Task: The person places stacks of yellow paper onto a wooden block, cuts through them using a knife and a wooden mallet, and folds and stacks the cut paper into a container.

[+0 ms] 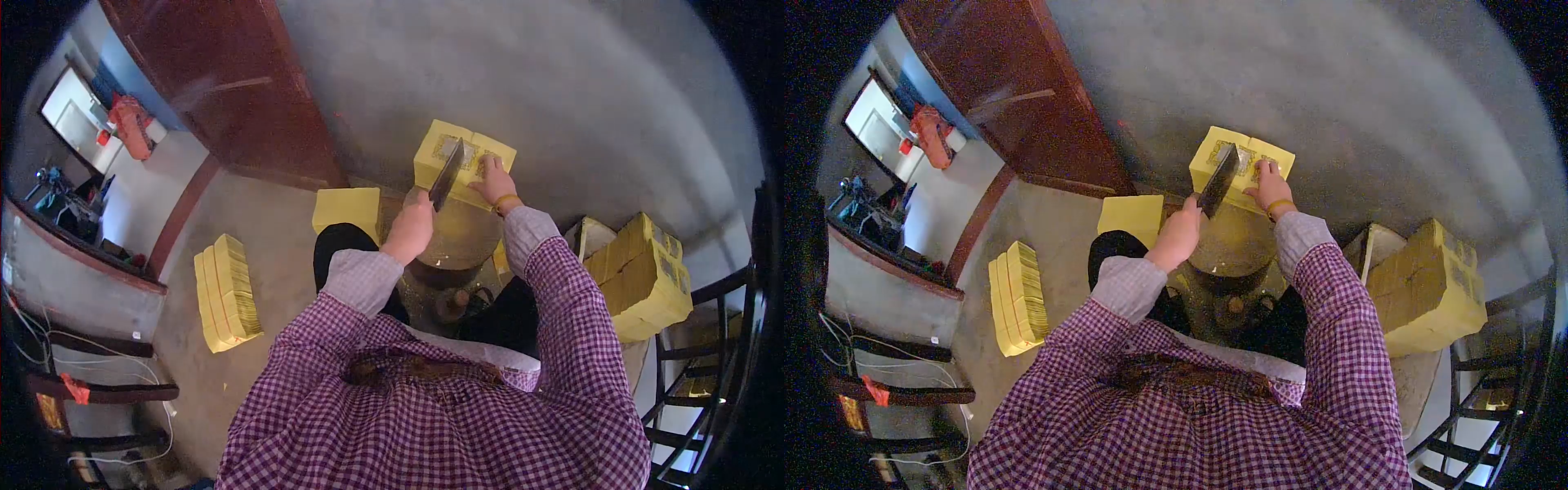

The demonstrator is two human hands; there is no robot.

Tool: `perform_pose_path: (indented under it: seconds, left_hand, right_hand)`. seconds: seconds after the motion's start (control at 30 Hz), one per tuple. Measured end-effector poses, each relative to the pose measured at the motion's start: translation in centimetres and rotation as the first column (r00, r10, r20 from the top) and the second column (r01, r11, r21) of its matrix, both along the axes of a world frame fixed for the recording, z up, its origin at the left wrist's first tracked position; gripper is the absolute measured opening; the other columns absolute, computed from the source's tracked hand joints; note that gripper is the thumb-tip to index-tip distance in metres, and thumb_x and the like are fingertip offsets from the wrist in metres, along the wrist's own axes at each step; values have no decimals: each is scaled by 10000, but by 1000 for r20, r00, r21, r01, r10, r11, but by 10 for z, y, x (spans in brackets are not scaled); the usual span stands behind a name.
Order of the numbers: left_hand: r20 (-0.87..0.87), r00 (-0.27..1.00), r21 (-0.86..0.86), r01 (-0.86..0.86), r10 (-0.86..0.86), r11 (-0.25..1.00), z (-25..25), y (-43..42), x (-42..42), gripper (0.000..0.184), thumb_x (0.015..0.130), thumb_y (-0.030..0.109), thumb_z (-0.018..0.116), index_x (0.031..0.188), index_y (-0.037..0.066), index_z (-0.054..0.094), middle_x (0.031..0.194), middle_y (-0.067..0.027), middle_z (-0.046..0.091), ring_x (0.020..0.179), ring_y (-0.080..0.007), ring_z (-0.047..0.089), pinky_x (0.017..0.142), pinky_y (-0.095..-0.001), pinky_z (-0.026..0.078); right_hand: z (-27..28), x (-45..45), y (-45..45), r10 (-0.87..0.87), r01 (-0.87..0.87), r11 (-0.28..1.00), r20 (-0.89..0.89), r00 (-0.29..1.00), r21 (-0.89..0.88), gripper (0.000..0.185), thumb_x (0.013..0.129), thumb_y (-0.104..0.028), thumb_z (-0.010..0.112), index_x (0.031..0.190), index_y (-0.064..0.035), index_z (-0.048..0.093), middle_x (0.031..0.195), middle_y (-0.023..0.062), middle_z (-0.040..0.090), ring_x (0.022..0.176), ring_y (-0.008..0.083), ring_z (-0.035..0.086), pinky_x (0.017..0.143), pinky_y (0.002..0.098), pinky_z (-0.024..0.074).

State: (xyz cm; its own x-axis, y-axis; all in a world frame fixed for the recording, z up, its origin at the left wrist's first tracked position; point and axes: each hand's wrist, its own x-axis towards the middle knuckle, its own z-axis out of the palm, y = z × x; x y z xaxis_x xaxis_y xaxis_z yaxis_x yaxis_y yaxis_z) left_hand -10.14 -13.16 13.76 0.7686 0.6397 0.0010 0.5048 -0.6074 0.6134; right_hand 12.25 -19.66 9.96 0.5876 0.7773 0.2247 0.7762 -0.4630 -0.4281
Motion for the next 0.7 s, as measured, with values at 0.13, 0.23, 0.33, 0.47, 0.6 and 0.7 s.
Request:
perform_pose_path:
  seconds: [0.13, 0.23, 0.33, 0.47, 0.6, 0.7]
  left_hand:
    - [81, 996, -29, -20, 22, 999, 9, -8, -4, 251, 904, 197, 347, 1053, 3, 401, 811, -292, 578, 814, -459, 560, 720, -530, 423]
    - [52, 999, -40, -6, 8, 999, 11, -8, -6, 229, 901, 191, 350, 1018, 1, 404, 820, -292, 576, 817, -458, 560, 719, -533, 420]
    - [6, 1000, -10, 4, -4, 1000, 8, -5, -5, 216, 899, 184, 349, 991, -5, 401, 804, -295, 575, 804, -462, 560, 717, -534, 421]
    - [73, 997, 30, 5, -7, 1000, -7, -2, -2, 228, 905, 180, 348, 1004, -17, 401, 746, -299, 569, 748, -459, 560, 668, -534, 418]
    - [176, 984, 75, 18, -31, 997, -22, 10, 5, 242, 908, 191, 363, 1009, -24, 405, 697, -293, 566, 684, -454, 559, 614, -537, 417]
    - [182, 983, 33, 22, -28, 999, -36, 17, 12, 242, 905, 200, 377, 970, -30, 413, 692, -286, 567, 680, -450, 561, 607, -533, 424]
  right_hand:
    - [-3, 5, 2, -13, 13, 1000, 1, 1000, -8, 594, 669, -235, 736, 1135, -81, 402, 1160, 175, 448, 1008, 368, 520, 824, 412, 459]
    - [-5, 4, 1, -2, 2, 1000, 10, 1000, -2, 597, 665, -242, 736, 1134, -80, 404, 1159, 172, 446, 1002, 366, 523, 822, 412, 460]
    - [-3, 5, 3, 5, -5, 1000, 7, 1000, 4, 593, 664, -242, 737, 1130, -79, 407, 1153, 167, 444, 990, 364, 527, 818, 410, 461]
    - [-1, 3, 0, 14, -14, 1000, 2, 1000, 19, 593, 660, -238, 740, 1124, -75, 409, 1142, 164, 445, 982, 361, 531, 817, 407, 463]
    - [1, 3, 3, 5, -5, 1000, -5, 1000, -11, 598, 663, -245, 743, 1125, -67, 407, 1151, 159, 435, 983, 359, 532, 813, 412, 463]
    - [-4, 5, 4, -7, 8, 1000, 52, 999, -27, 582, 678, -248, 737, 1121, -60, 410, 1125, 170, 471, 984, 347, 536, 808, 405, 462]
